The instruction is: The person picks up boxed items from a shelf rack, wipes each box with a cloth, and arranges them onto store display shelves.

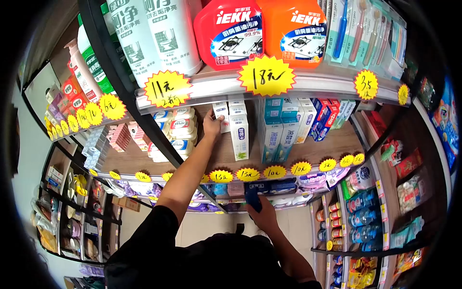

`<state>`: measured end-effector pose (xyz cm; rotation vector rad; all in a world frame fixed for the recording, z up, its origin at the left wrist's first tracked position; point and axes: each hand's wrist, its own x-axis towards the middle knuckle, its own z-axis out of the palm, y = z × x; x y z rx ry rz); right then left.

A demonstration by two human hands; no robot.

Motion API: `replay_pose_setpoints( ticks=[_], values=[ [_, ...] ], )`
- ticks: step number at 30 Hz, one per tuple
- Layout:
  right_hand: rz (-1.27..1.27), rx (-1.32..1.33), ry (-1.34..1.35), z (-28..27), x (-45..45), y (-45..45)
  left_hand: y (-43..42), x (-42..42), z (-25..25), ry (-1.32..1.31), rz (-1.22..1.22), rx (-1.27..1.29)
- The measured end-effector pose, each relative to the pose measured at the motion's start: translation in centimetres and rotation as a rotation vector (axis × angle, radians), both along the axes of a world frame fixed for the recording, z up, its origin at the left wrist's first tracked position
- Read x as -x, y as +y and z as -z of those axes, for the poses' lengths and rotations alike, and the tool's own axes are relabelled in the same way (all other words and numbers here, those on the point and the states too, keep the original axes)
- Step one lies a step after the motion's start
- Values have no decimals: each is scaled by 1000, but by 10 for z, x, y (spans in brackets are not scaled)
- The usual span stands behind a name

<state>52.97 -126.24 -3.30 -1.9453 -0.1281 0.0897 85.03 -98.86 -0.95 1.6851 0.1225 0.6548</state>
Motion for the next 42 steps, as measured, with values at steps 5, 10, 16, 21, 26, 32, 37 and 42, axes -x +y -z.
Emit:
replay_pose_setpoints(
  ticks=[5, 10, 16, 21, 26, 32, 37, 42],
  values=[
    [-37, 3, 6, -10, -13, -15, -3, -10, -1, -8, -93, -153],
    [-37, 33, 40, -29, -18, -20, 6, -30, 13, -20, -206, -297],
    [-108, 12, -34, -6, -27, -25, -14, 1, -33, 176, -132, -132],
    [-104, 63, 1, -20, -29, -21, 19, -65, 56, 8, -142, -180],
    [-124, 67, -5, -9, -30, -19, 3, -35, 40, -2, -217, -389],
    [-115, 44, 23, -16, -28, -16, -2, -31, 41, 22, -181, -359],
    [-125, 15, 43, -18, -26, -19, -10, -21, 26, 48, -165, -305],
    [-117, -1, -3, -9, -24, -20, -16, -15, 18, 25, -124, -259]
  ],
)
